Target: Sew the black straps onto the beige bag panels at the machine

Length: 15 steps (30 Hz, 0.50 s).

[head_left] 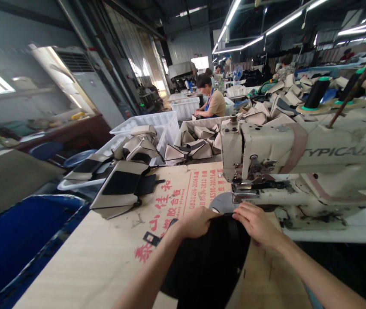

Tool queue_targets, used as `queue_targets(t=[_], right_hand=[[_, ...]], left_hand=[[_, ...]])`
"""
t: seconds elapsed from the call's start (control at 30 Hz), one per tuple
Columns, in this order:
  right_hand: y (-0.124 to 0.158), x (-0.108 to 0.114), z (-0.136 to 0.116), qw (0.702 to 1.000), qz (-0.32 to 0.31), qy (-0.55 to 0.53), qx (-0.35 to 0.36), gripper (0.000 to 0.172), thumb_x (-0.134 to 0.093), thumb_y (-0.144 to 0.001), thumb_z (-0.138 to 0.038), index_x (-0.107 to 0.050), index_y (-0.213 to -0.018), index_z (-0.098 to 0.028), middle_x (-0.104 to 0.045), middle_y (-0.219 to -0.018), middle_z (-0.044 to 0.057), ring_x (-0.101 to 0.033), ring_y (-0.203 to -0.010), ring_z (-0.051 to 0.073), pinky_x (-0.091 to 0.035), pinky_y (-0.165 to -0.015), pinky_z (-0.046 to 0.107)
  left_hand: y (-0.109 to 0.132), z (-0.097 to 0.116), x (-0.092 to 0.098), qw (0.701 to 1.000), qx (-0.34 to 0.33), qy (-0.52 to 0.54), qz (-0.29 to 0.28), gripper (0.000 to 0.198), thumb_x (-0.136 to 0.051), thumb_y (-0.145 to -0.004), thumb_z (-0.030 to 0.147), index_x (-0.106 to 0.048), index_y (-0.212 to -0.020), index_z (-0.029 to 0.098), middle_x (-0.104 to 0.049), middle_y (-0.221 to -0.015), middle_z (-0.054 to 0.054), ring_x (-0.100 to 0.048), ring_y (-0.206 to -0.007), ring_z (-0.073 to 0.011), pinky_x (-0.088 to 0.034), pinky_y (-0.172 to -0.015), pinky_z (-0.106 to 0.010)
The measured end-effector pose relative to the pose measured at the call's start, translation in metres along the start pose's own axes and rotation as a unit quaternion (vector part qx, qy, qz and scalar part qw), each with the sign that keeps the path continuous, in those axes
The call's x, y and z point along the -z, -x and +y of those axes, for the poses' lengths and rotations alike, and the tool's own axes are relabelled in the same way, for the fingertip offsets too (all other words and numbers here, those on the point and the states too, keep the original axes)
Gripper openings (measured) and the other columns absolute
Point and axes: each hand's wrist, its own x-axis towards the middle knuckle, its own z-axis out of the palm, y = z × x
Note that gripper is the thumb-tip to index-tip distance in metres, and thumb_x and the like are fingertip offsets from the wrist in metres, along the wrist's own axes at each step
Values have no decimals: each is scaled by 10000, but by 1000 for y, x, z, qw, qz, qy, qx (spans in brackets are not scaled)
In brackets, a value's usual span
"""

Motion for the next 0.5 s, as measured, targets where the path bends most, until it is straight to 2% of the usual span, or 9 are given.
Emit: queue_targets(t=[0.03,0.1,0.17,0.27,0.37,0.5], right_hand=[[0,1,1,1000,0,-14,-13,213,-410,-906,-251,-564,-788,-163,-544,-742,30,-494,-731,136,-389,-670,263],[0,3,1,999,3,-42,-35,214,-407,-908,-256,-571,-802,-168,-545,-738,24,-503,-728,130,-388,-669,255],[0,4,0,997,7,-60,-53,228,-401,-909,-267,-584,-812,-170,-555,-745,27,-509,-725,130,-388,-673,253],[-1,0,-2,987,8,-124,-100,244,-429,-892,-296,-606,-778,-172,-571,-726,19,-512,-691,127,-374,-664,246],[-3,-18,-2,935,55,-270,-224,304,-504,-832,-401,-592,-669,-159,-551,-634,-3,-496,-624,123,-356,-611,233],[-15,-54,-2,854,147,-371,-333,469,-370,-841,-544,-567,-688,-147,-552,-631,10,-507,-599,136,-368,-536,226]], left_hand=[[1,-2,5,999,-21,23,-19,343,-430,-765,127,-629,-1018,245,-678,-922,-3,-589,-820,-161,-424,-738,-229],[3,-6,8,997,-30,71,-17,278,-445,-817,281,-622,-1028,246,-672,-907,11,-567,-775,-146,-410,-704,-209],[5,-10,1,995,8,101,25,297,-435,-823,387,-649,-912,203,-648,-766,20,-526,-685,-129,-386,-636,-190],[-1,-16,-6,988,59,111,86,400,-393,-830,447,-613,-684,147,-493,-559,44,-416,-553,-92,-318,-538,-176],[-23,-18,13,995,31,79,58,402,-392,-835,418,-589,-628,136,-428,-528,51,-367,-514,-77,-282,-508,-176],[-74,-19,59,999,-2,39,-1,229,-570,-729,344,-637,-616,157,-517,-523,50,-445,-539,-91,-330,-549,-177]])
